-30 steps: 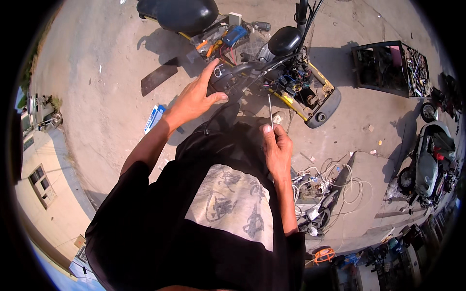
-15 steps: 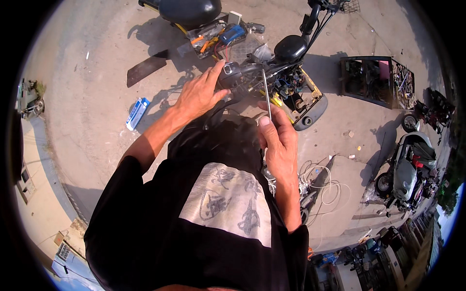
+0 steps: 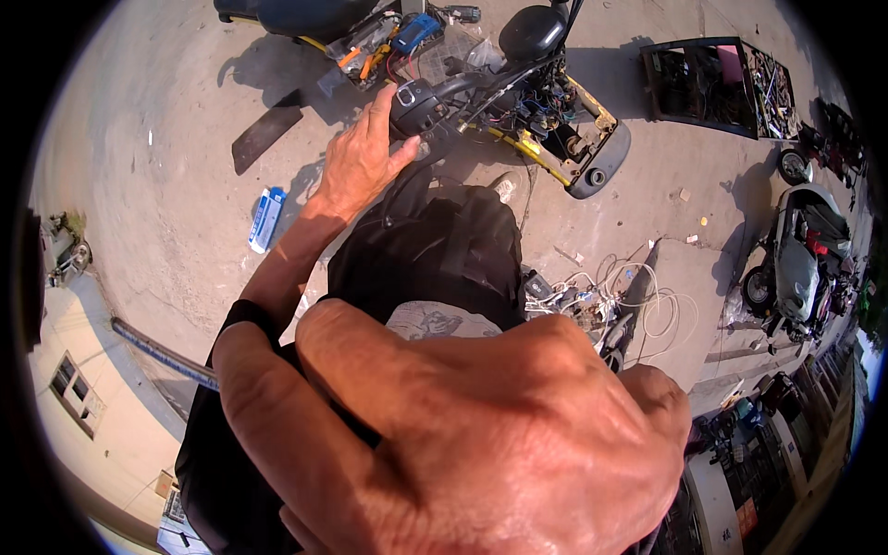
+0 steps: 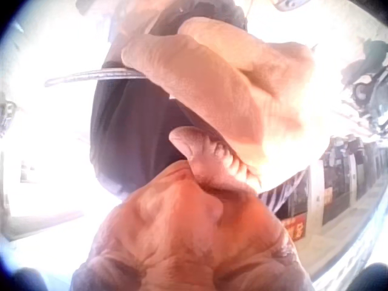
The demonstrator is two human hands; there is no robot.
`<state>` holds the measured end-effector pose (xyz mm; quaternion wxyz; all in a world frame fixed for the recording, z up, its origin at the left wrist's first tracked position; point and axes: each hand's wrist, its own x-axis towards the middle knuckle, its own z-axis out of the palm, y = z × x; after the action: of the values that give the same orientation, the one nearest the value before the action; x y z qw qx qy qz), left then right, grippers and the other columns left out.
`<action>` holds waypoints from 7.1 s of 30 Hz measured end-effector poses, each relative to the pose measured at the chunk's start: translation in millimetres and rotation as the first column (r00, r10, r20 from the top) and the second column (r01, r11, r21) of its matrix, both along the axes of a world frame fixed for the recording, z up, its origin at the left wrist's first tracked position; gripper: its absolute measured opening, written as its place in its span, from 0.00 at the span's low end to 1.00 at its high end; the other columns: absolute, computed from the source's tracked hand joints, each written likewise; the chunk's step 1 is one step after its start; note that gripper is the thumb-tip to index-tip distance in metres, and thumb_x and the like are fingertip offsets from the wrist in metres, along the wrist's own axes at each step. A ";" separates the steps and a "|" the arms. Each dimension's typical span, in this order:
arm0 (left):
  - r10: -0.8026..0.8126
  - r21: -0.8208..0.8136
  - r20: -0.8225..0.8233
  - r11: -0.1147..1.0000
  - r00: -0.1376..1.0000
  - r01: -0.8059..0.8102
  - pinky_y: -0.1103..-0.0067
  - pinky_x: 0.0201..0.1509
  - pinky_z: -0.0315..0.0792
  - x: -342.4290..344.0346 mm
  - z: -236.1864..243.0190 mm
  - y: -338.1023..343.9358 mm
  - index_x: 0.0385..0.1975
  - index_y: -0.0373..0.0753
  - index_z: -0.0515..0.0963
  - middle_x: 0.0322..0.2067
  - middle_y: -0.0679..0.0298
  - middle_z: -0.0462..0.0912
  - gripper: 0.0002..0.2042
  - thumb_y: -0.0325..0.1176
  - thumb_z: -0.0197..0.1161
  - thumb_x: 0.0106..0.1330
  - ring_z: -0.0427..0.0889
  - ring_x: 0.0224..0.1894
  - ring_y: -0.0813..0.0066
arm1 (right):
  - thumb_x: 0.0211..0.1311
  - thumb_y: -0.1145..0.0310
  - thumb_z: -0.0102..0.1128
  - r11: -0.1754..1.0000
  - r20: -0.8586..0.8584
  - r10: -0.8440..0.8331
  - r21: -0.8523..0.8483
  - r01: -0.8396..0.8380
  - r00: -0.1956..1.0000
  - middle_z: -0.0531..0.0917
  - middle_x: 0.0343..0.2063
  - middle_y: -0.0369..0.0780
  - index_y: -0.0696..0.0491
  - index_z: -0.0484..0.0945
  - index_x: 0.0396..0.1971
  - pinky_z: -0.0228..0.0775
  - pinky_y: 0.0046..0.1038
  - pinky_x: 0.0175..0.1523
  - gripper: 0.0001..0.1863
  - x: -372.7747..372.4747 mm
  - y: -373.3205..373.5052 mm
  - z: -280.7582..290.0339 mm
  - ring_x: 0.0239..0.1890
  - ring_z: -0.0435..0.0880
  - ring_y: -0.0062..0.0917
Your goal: The person uses a screwdriver to adjust components on the motorcycle's handlebar area. They select a screwdriver from a nearby tool tray, then repeatedly tighten or loosen screws on the handlebar assembly while holding the controls.
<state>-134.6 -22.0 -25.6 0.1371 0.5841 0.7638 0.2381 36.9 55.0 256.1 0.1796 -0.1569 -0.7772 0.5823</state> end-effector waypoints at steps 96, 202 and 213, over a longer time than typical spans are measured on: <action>0.322 -0.374 0.914 0.905 0.248 0.202 0.73 0.55 0.79 -42.9 37.0 48.5 0.72 0.41 0.64 0.51 0.60 0.82 0.41 0.44 0.74 0.60 0.83 0.51 0.70 | 0.70 0.71 0.67 0.625 0.284 -0.306 -0.660 0.417 0.909 0.88 0.43 0.42 0.60 0.82 0.57 0.75 0.23 0.48 0.18 79.2 12.3 -249.9 0.42 0.83 0.19; 0.198 -0.281 0.829 0.956 0.523 0.085 0.80 0.40 0.76 -23.2 40.9 28.9 0.70 0.44 0.66 0.46 0.64 0.79 0.25 0.45 0.56 0.77 0.79 0.42 0.77 | 0.74 0.64 0.63 0.535 0.316 -0.124 -0.777 0.332 0.941 0.82 0.29 0.31 0.54 0.85 0.57 0.56 0.15 0.27 0.17 79.5 25.1 -278.5 0.23 0.68 0.09; 0.209 -0.294 0.816 0.953 0.539 0.075 0.79 0.40 0.75 -25.6 35.4 29.9 0.70 0.42 0.66 0.46 0.62 0.80 0.26 0.44 0.57 0.75 0.81 0.40 0.76 | 0.63 0.70 0.71 0.961 0.150 -0.274 0.075 0.266 0.950 0.81 0.31 0.43 0.55 0.82 0.58 0.72 0.30 0.35 0.23 77.5 28.5 -275.0 0.29 0.79 0.28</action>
<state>-160.2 8.0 9.8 0.5617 0.3409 0.6526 0.3774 114.4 83.6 -18.9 0.1991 -0.3028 -0.7756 0.5168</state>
